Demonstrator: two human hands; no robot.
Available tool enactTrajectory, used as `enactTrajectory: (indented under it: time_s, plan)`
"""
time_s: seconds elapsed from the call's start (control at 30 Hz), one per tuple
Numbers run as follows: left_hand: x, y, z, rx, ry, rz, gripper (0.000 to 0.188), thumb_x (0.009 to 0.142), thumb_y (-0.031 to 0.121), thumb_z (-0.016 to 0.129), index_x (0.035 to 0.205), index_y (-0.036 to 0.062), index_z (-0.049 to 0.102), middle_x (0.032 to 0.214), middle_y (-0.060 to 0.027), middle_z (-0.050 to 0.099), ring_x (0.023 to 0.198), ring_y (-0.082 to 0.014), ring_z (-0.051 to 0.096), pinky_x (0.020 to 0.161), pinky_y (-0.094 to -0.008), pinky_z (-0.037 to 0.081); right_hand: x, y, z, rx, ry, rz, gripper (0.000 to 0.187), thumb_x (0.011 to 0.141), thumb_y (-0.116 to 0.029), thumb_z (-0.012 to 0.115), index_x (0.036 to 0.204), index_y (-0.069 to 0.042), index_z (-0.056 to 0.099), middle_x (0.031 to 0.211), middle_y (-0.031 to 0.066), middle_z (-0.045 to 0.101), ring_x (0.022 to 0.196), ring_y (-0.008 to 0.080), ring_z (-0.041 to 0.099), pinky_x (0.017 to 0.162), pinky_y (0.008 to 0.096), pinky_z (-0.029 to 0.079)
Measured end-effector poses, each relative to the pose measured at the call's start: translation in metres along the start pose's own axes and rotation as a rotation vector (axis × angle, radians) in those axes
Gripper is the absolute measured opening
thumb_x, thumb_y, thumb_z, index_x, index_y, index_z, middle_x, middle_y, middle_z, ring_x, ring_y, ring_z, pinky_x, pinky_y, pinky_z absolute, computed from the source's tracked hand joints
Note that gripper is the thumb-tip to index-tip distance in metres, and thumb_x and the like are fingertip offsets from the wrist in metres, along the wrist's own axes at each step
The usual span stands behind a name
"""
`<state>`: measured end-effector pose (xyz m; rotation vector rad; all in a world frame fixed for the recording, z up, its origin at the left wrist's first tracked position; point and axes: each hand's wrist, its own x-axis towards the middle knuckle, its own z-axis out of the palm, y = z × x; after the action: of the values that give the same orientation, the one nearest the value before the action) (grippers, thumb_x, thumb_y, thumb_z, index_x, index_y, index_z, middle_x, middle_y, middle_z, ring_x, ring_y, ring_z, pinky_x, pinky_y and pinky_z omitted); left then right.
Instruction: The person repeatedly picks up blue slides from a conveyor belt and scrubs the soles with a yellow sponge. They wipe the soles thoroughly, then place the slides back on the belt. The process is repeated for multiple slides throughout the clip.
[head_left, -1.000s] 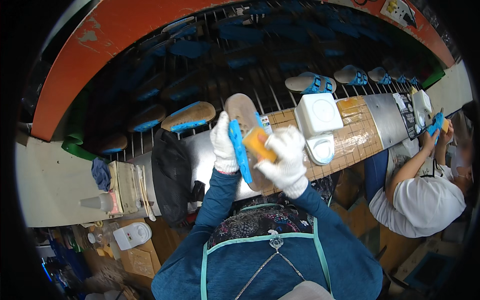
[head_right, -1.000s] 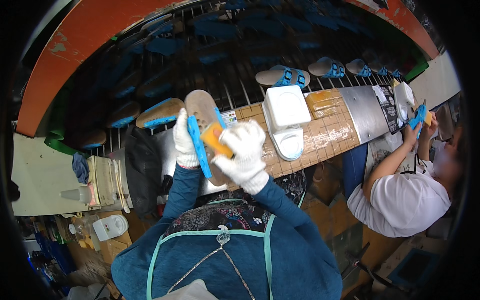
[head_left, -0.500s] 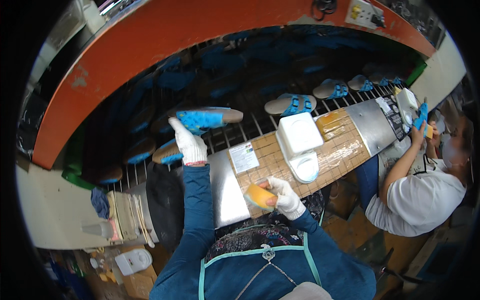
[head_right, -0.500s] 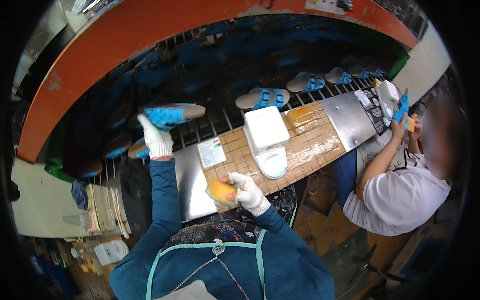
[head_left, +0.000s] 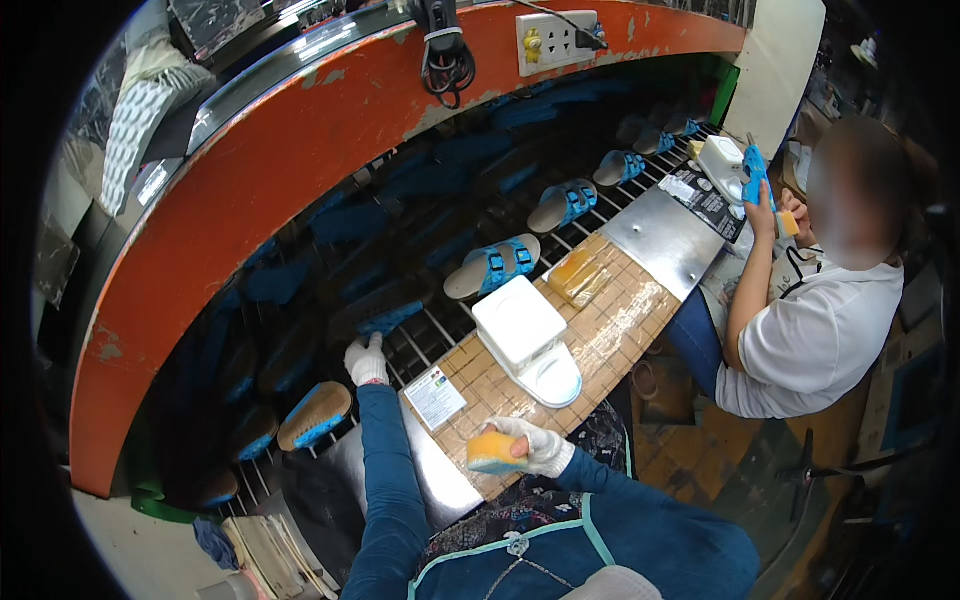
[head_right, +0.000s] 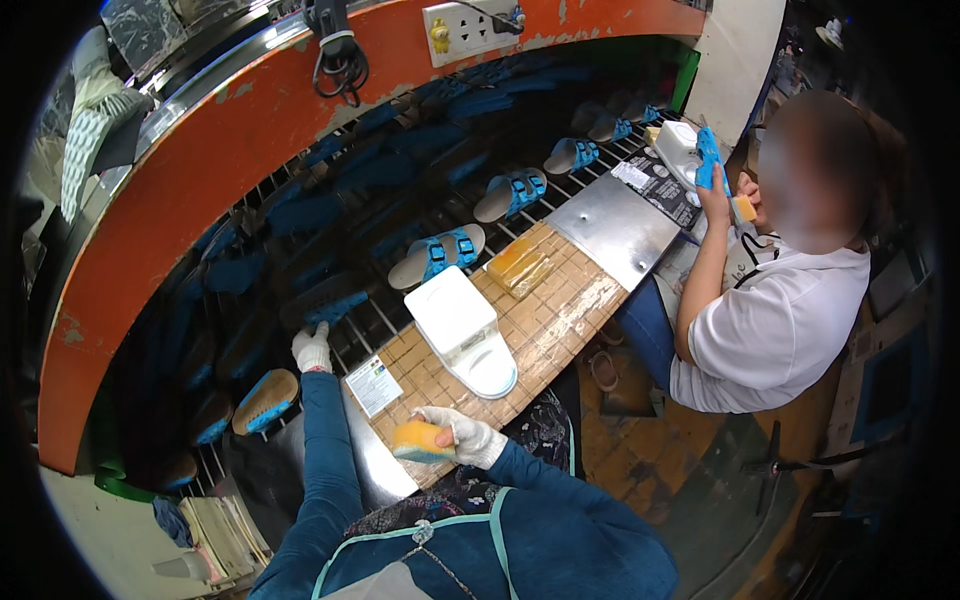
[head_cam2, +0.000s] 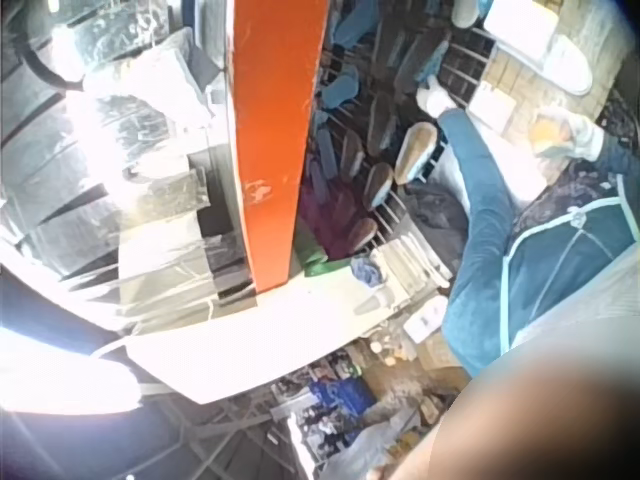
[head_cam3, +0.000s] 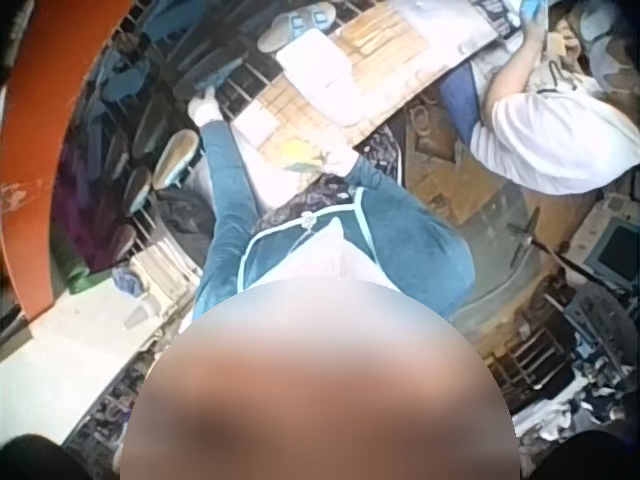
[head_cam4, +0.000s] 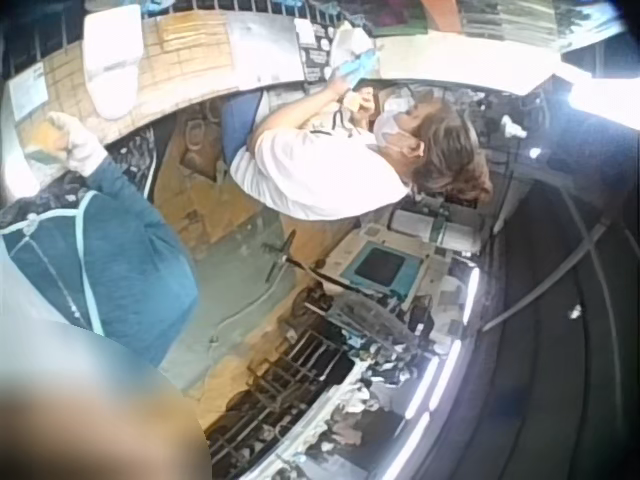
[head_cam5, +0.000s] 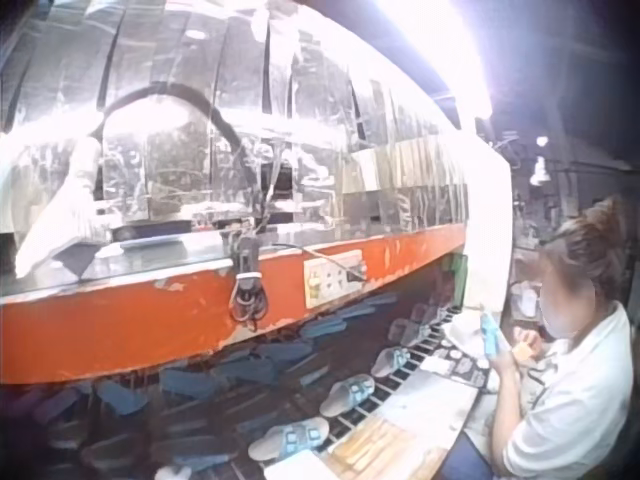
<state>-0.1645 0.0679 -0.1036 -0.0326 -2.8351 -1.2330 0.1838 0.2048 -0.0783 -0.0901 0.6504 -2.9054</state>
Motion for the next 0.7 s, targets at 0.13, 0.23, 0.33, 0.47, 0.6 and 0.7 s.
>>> enactTrajectory:
  time_s: [0.13, 0.23, 0.33, 0.47, 0.6, 0.7]
  plan:
    - [-0.007, 0.014, -0.007, 0.128, 0.040, -0.021, 0.051, 0.083, 0.044, 0.076, 0.106, -0.0012, 0.075, 0.108, -0.0257, 0.072, 0.105, -0.0406, 0.069, 0.093, -0.0458, 0.053, 0.000, -0.001, -0.003, -0.040, 0.006, 0.032, 0.065, 0.067, -0.022, 0.086, 0.120, 0.000, 0.055, 0.113, 0.0129, 0.064, 0.105, 0.0249, 0.066, 0.096, 0.0363, 0.052]
    - [-0.021, 0.032, -0.024, 0.326, 0.043, 0.009, 0.049, 0.080, 0.046, 0.077, 0.102, 0.0016, 0.077, 0.104, -0.0252, 0.073, 0.100, -0.0400, 0.070, 0.091, -0.0455, 0.054, 0.002, 0.000, -0.008, 0.051, -0.137, 0.026, 0.065, 0.070, -0.013, 0.086, 0.126, -0.002, 0.053, 0.122, 0.0126, 0.064, 0.115, 0.0244, 0.064, 0.104, 0.0354, 0.049]
    - [-0.041, 0.059, -0.034, 0.225, -0.008, 0.053, 0.041, 0.076, 0.044, 0.082, 0.087, 0.0040, 0.079, 0.091, -0.0223, 0.075, 0.089, -0.0350, 0.073, 0.084, -0.0436, 0.056, 0.003, 0.001, -0.012, 0.081, -0.162, 0.032, 0.062, 0.071, -0.011, 0.083, 0.125, -0.003, 0.053, 0.123, 0.0132, 0.064, 0.114, 0.0248, 0.064, 0.103, 0.0355, 0.049]
    - [-0.048, 0.114, -0.004, -0.274, -0.228, 0.168, 0.042, 0.081, 0.036, 0.082, 0.096, -0.0027, 0.078, 0.084, -0.0131, 0.076, 0.074, -0.0203, 0.070, 0.070, -0.0354, 0.055, 0.004, 0.005, -0.016, 0.130, -0.190, 0.048, 0.063, 0.071, -0.008, 0.081, 0.127, -0.003, 0.053, 0.125, 0.0144, 0.063, 0.117, 0.0260, 0.063, 0.105, 0.0367, 0.048]
    - [-0.030, 0.166, 0.055, -0.449, -0.563, 0.190, 0.051, 0.085, 0.039, 0.080, 0.110, -0.0047, 0.075, 0.100, -0.0130, 0.077, 0.084, -0.0178, 0.070, 0.075, -0.0314, 0.054, 0.003, 0.009, -0.019, 0.163, -0.187, 0.015, 0.065, 0.072, -0.006, 0.079, 0.131, -0.003, 0.051, 0.126, 0.0146, 0.063, 0.120, 0.0268, 0.062, 0.107, 0.0370, 0.047]
    - [-0.017, 0.193, 0.098, -0.271, -0.700, 0.108, 0.055, 0.083, 0.038, 0.082, 0.113, -0.0069, 0.073, 0.105, -0.0152, 0.076, 0.089, -0.0200, 0.071, 0.084, -0.0330, 0.054, 0.003, 0.009, -0.021, 0.150, -0.205, -0.007, 0.065, 0.073, -0.005, 0.078, 0.132, -0.003, 0.051, 0.128, 0.0146, 0.063, 0.120, 0.0270, 0.062, 0.107, 0.0370, 0.047]
